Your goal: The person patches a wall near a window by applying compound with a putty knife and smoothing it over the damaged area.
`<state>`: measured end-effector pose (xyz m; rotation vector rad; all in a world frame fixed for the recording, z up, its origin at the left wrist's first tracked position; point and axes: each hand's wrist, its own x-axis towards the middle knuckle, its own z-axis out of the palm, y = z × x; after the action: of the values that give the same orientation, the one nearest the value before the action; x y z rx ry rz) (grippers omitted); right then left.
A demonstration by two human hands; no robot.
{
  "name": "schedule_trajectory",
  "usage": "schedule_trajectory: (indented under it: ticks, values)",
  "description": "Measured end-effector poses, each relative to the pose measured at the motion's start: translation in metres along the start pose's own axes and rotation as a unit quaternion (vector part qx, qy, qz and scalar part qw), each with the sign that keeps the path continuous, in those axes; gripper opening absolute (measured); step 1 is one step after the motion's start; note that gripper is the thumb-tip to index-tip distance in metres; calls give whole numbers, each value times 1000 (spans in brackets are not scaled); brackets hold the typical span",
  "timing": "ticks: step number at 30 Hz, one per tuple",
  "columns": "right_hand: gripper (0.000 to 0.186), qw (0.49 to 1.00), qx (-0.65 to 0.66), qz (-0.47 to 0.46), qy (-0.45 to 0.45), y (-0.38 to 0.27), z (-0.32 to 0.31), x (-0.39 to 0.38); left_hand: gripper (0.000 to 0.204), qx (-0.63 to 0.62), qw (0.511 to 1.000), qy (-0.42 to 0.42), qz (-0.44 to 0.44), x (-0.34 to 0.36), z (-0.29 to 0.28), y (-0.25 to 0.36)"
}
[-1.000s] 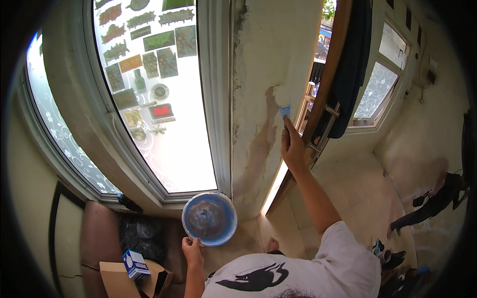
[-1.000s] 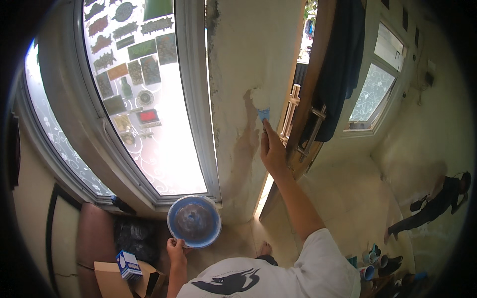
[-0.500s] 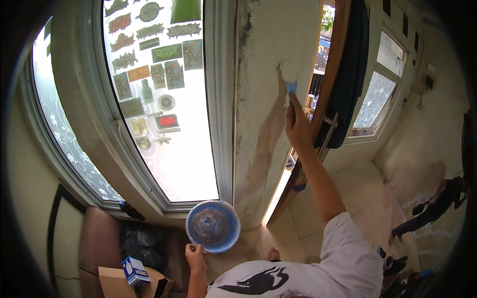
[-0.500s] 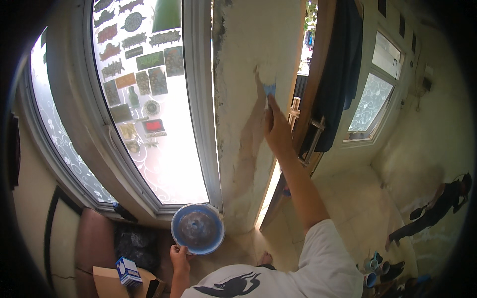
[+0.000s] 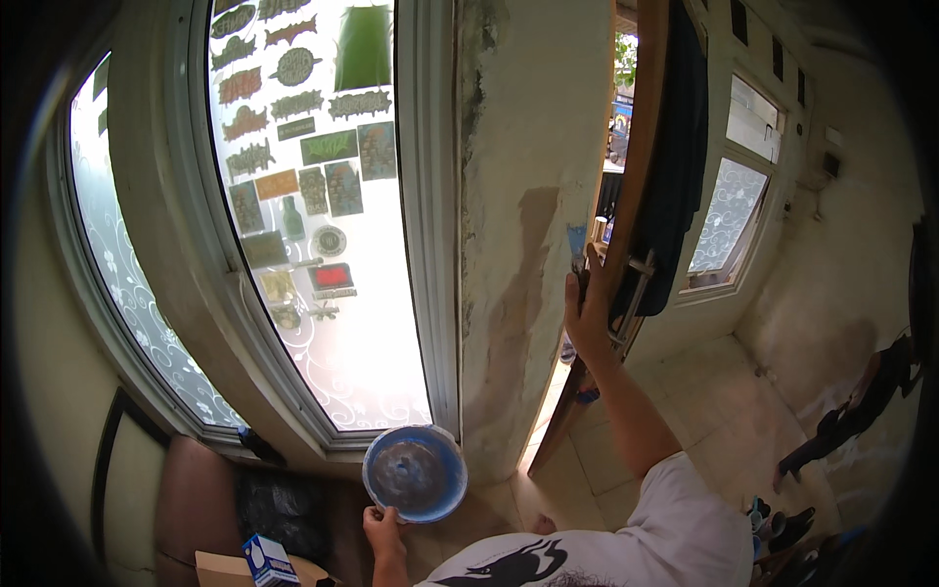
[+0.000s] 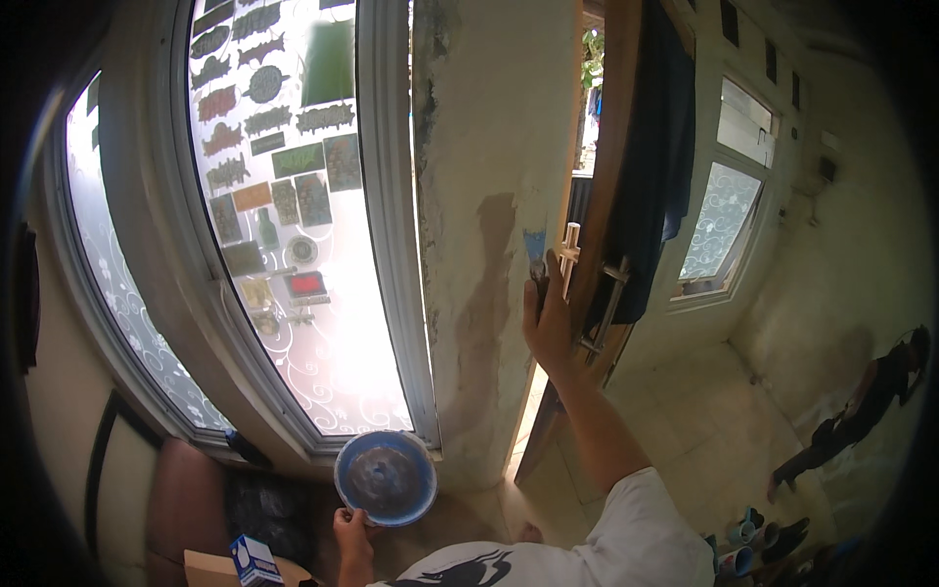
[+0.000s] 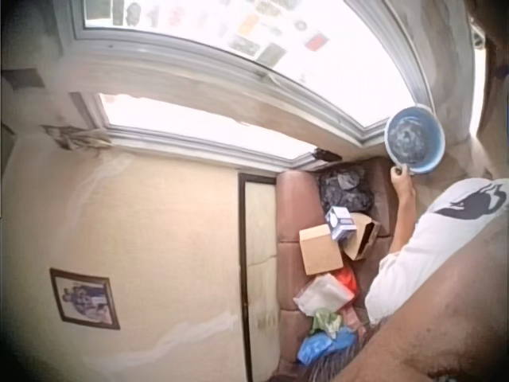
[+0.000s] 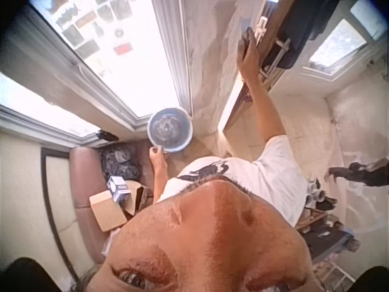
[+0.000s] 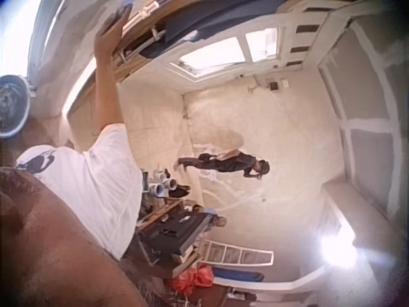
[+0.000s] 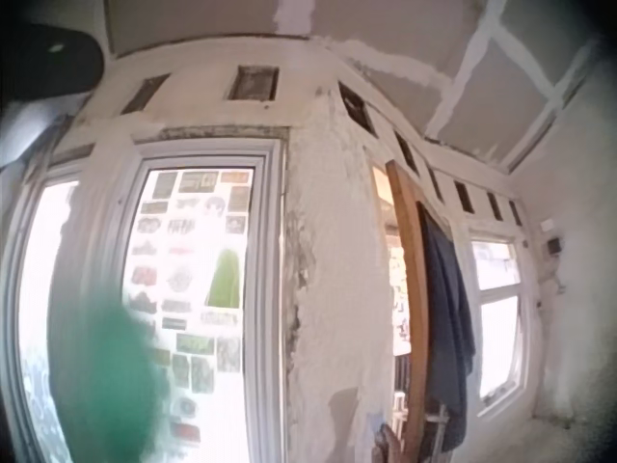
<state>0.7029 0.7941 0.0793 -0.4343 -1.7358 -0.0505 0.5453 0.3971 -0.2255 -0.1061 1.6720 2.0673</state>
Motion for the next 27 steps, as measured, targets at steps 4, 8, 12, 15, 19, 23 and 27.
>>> schedule_trajectory:
  ticks: [4,8,12,15,19,23,27]
  values:
    - [53,997,38,59,-12,-2,-3,15,22,-12,1000,4,-12,1,8,-7]
    - [47,976,159,132,-69,-17,-2,3,19,2,1000,-6,-15,9,7,-14]
    - [41,964,200,120,-128,-32,11,-29,16,32,999,5,37,18,-7,-25]
    - [39,911,251,210,-252,-55,1,-61,17,38,998,14,56,21,-17,-31]
    - [35,879,250,193,-357,-72,-8,-109,21,-22,1000,-15,14,23,-25,-36]
    - [37,830,266,184,-455,-84,-5,-156,23,14,998,-4,65,17,-34,-25]
    - [41,771,282,200,-534,-87,0,-209,22,-44,999,-9,28,13,-36,-18]
